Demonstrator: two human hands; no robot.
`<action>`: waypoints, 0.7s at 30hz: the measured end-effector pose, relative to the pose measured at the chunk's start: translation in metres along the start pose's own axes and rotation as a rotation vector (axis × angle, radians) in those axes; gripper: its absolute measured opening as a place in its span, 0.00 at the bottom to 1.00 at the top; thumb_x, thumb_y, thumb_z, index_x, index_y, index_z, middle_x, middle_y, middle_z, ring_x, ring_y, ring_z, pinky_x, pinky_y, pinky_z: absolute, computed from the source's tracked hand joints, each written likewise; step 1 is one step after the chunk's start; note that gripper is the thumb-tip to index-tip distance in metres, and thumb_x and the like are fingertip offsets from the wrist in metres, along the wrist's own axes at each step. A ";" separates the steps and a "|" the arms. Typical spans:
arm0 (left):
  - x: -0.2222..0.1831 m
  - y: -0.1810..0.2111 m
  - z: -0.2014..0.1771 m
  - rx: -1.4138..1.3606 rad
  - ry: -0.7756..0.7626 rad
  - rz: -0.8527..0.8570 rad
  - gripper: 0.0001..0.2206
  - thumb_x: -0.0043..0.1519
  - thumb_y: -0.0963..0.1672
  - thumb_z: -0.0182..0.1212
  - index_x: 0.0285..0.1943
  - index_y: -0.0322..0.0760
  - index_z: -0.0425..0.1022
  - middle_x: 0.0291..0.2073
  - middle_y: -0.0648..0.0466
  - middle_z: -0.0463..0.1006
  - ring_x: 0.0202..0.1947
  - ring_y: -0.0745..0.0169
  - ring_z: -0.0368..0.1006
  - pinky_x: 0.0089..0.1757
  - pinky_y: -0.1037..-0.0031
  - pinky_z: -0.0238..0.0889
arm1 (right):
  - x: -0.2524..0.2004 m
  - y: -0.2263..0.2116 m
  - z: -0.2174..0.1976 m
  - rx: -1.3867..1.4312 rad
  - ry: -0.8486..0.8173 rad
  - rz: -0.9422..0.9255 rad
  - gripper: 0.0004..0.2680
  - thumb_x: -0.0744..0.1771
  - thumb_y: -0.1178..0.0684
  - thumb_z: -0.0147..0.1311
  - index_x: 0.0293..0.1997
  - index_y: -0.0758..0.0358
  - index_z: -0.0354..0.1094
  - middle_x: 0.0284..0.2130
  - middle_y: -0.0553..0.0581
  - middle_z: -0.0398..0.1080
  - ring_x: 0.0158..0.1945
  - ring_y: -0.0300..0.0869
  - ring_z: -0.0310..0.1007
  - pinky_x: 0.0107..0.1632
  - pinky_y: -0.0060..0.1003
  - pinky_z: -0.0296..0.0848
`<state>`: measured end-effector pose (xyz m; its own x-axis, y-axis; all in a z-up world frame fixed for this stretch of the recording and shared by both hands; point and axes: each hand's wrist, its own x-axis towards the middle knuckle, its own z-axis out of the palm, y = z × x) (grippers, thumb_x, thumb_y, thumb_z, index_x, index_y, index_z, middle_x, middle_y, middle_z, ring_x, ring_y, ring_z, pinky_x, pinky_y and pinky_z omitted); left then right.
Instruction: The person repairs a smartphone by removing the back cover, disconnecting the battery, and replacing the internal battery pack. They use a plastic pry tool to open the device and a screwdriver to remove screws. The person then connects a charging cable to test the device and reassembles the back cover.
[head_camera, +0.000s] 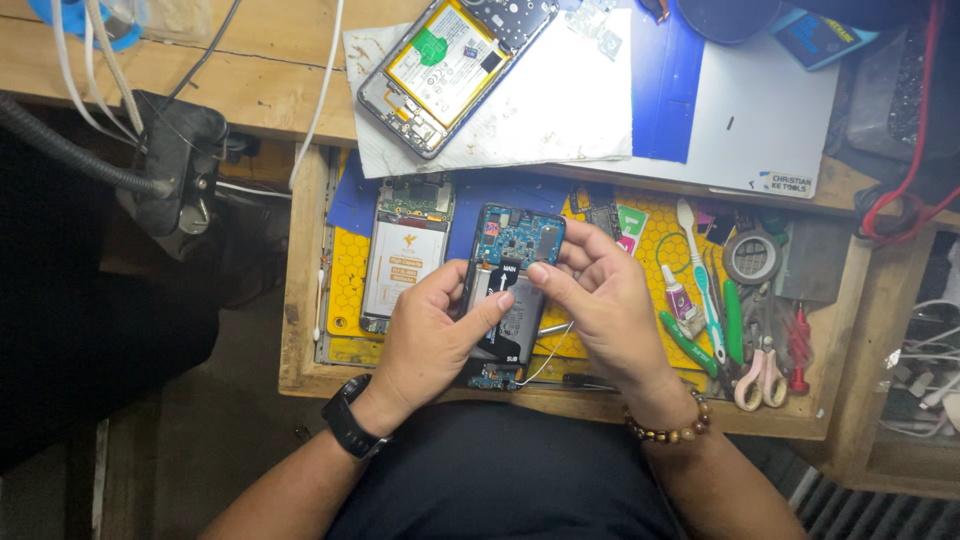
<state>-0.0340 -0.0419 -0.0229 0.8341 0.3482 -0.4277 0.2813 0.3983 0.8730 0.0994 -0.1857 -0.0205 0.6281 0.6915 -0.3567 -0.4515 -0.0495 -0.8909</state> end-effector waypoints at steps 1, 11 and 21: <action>-0.001 0.001 0.001 0.009 0.002 0.004 0.11 0.62 0.41 0.65 0.51 0.29 0.77 0.32 0.55 0.84 0.31 0.79 0.76 0.33 0.83 0.71 | 0.001 -0.001 0.003 0.015 -0.014 -0.002 0.16 0.67 0.64 0.55 0.62 0.75 0.61 0.51 0.60 0.74 0.54 0.38 0.74 0.58 0.32 0.74; -0.001 0.007 0.001 0.127 0.020 0.040 0.10 0.61 0.42 0.66 0.49 0.30 0.78 0.31 0.56 0.85 0.31 0.79 0.77 0.32 0.83 0.71 | 0.006 -0.001 0.007 -0.001 0.011 0.007 0.12 0.67 0.64 0.57 0.56 0.72 0.64 0.47 0.60 0.76 0.49 0.37 0.76 0.55 0.33 0.75; -0.001 0.005 0.002 0.116 -0.001 0.050 0.10 0.61 0.41 0.66 0.48 0.29 0.78 0.32 0.55 0.84 0.32 0.79 0.77 0.33 0.83 0.72 | 0.007 0.004 0.006 0.042 0.033 0.023 0.12 0.66 0.65 0.58 0.54 0.71 0.63 0.44 0.60 0.76 0.46 0.38 0.77 0.52 0.33 0.77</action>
<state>-0.0319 -0.0416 -0.0174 0.8487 0.3645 -0.3832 0.2928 0.2797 0.9144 0.0986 -0.1771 -0.0245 0.6371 0.6666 -0.3869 -0.4922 -0.0345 -0.8698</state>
